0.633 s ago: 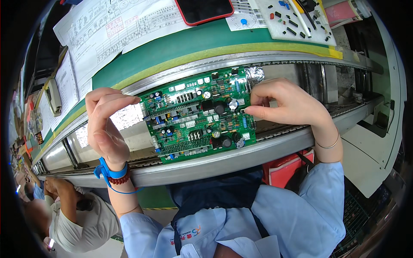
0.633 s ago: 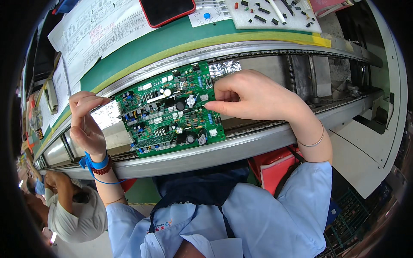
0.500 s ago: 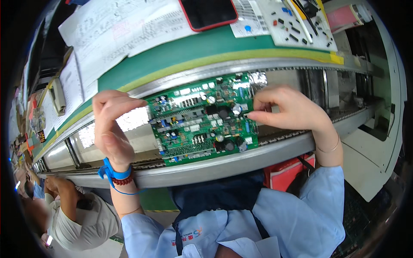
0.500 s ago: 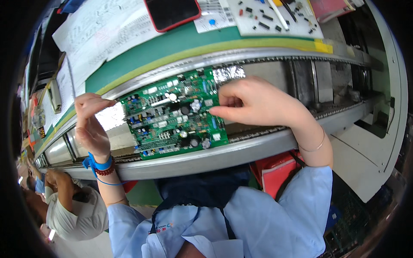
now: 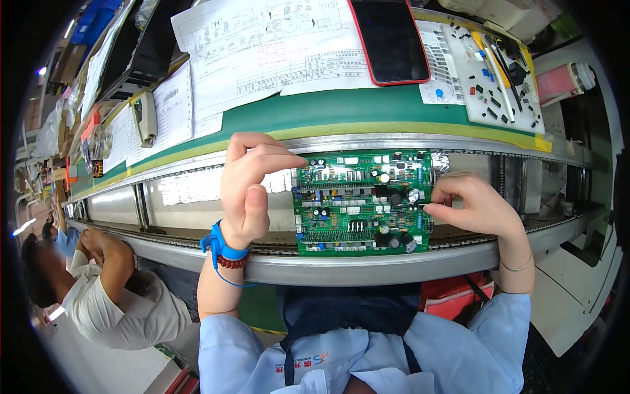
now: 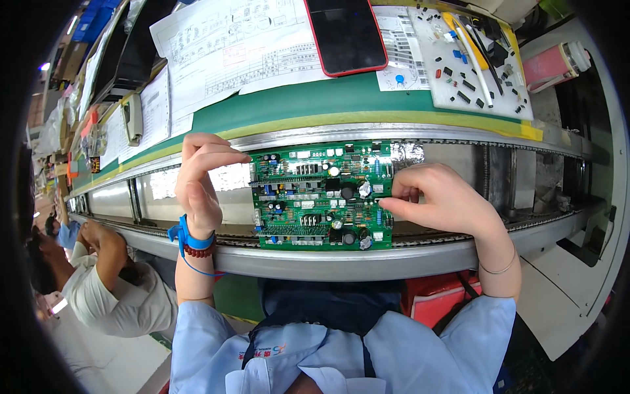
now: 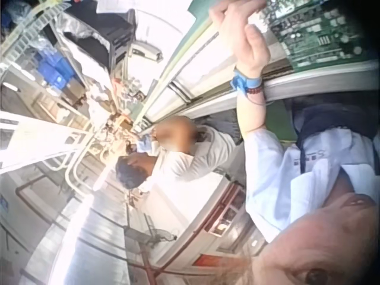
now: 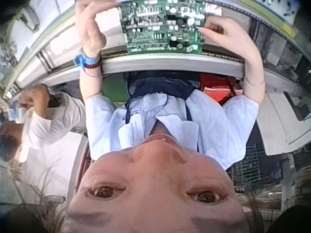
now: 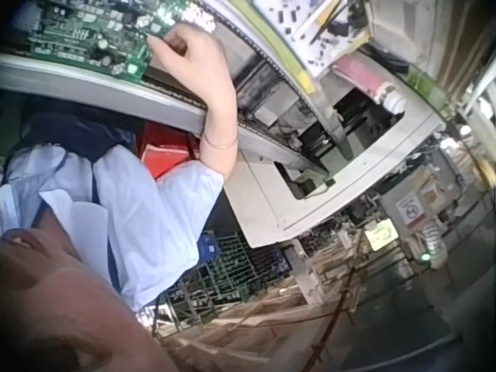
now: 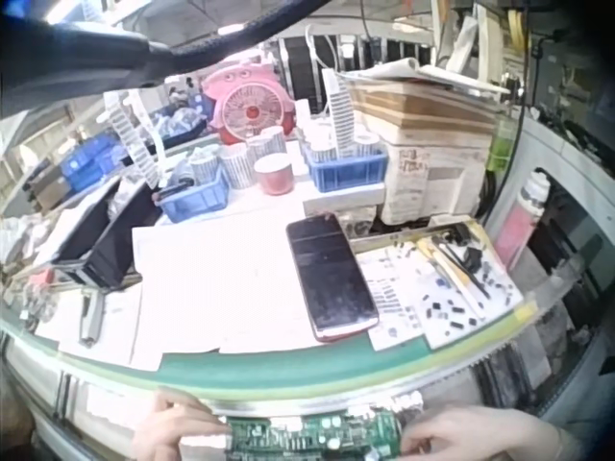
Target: The person assembles a green circuit board on a workbench, picking up small electronic components from a tray and inserting them into the board. They use a screwdriver to tighten screws and secure parts, occasionally adjusting the board's position. The task involves precise hand movements and tool usage in a factory setting.
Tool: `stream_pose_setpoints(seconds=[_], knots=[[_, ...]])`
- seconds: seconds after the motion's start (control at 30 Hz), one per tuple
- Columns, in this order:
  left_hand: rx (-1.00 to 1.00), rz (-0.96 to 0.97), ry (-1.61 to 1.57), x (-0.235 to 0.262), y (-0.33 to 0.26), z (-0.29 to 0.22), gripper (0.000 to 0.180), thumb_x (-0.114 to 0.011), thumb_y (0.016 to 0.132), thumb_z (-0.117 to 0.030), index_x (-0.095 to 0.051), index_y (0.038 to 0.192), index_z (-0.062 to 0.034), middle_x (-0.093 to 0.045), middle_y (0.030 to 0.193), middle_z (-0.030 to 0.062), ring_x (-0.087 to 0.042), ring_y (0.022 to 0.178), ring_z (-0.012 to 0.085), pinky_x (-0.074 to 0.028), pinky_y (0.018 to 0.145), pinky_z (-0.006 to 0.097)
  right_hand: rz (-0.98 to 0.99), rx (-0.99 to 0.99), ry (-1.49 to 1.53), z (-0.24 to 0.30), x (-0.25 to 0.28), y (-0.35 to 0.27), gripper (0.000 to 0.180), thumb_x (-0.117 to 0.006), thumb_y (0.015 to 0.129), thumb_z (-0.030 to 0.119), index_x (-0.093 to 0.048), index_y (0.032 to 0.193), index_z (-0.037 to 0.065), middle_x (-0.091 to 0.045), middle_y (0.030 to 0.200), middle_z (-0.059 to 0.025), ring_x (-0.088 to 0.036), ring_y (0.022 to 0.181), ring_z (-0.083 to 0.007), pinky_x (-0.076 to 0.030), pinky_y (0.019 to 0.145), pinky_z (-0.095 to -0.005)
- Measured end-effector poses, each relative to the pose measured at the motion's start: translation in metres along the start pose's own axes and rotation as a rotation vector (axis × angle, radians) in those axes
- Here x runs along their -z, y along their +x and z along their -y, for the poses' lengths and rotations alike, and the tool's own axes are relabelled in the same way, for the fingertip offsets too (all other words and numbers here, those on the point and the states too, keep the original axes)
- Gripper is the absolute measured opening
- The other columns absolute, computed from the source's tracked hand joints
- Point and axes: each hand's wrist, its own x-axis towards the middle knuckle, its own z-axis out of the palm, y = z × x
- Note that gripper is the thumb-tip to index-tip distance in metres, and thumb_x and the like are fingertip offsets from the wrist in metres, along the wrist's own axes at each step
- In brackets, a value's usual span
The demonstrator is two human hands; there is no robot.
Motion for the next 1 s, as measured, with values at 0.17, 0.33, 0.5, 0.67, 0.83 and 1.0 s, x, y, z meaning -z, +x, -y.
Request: stream_pose_setpoints(seconds=[0.17, 0.33, 0.5, 0.67, 0.83, 1.0], knots=[[0.011, 0.0, -0.001, -0.001, 0.0, -0.001, 0.057, -0.026, 0.097, -0.04, -0.067, 0.088, -0.0008, -0.065, 0.084, 0.0108, -0.052, 0.084, 0.0264, -0.04, 0.077, 0.036, -0.009, 0.026, 0.02, -0.004, -0.002, 0.0, 0.022, -0.07, 0.077, 0.018, -0.061, 0.072, -0.001, -0.061, 0.066, -0.0106, -0.058, 0.063, -0.0231, -0.044, 0.058, -0.0333], [0.017, 0.001, -0.006, -0.002, 0.0, -0.001, 0.058, -0.026, 0.097, -0.041, -0.066, 0.087, -0.0008, -0.065, 0.083, 0.0113, -0.051, 0.084, 0.0263, -0.04, 0.077, 0.036, -0.032, 0.092, -0.015, -0.006, -0.002, 0.0, 0.026, -0.07, 0.079, 0.022, -0.06, 0.071, -0.001, -0.062, 0.066, -0.012, -0.061, 0.059, -0.023, -0.046, 0.055, -0.033], [0.034, -0.002, -0.015, -0.004, 0.0, -0.002, 0.06, -0.024, 0.097, -0.042, -0.066, 0.086, 0.0002, -0.065, 0.082, 0.0116, -0.051, 0.084, 0.0258, -0.04, 0.078, 0.036, -0.019, 0.069, 0.0, -0.008, -0.003, -0.001, 0.027, -0.07, 0.079, 0.023, -0.06, 0.072, -0.001, -0.061, 0.066, -0.0117, -0.06, 0.061, -0.0229, -0.046, 0.057, -0.0332], [0.059, 0.004, 0.007, -0.004, 0.0, -0.004, 0.066, -0.021, 0.098, -0.046, -0.065, 0.085, 0.001, -0.064, 0.081, 0.011, -0.051, 0.085, 0.0251, -0.04, 0.078, 0.036, -0.015, 0.074, -0.008, -0.009, -0.003, 0.0, 0.031, -0.068, 0.081, 0.026, -0.059, 0.071, -0.002, -0.06, 0.066, -0.0118, -0.059, 0.061, -0.0225, -0.046, 0.057, -0.0328], [0.06, 0.006, 0.035, -0.003, 0.0, -0.005, 0.067, -0.02, 0.099, -0.046, -0.065, 0.085, 0.0008, -0.065, 0.081, 0.0107, -0.051, 0.085, 0.0251, -0.04, 0.077, 0.036, -0.026, 0.093, 0.01, -0.01, -0.004, 0.0, 0.035, -0.067, 0.082, 0.029, -0.058, 0.07, -0.002, -0.059, 0.063, -0.012, -0.058, 0.056, -0.021, -0.046, 0.054, -0.032], [0.059, 0.005, 0.044, -0.004, 0.0, -0.004, 0.067, -0.019, 0.098, -0.047, -0.065, 0.085, 0.0005, -0.065, 0.081, 0.0107, -0.052, 0.084, 0.0252, -0.04, 0.077, 0.035, -0.015, 0.091, 0.006, -0.01, -0.003, 0.0, 0.035, -0.067, 0.082, 0.029, -0.057, 0.069, -0.002, -0.059, 0.063, -0.0121, -0.058, 0.056, -0.021, -0.046, 0.054, -0.0321]])
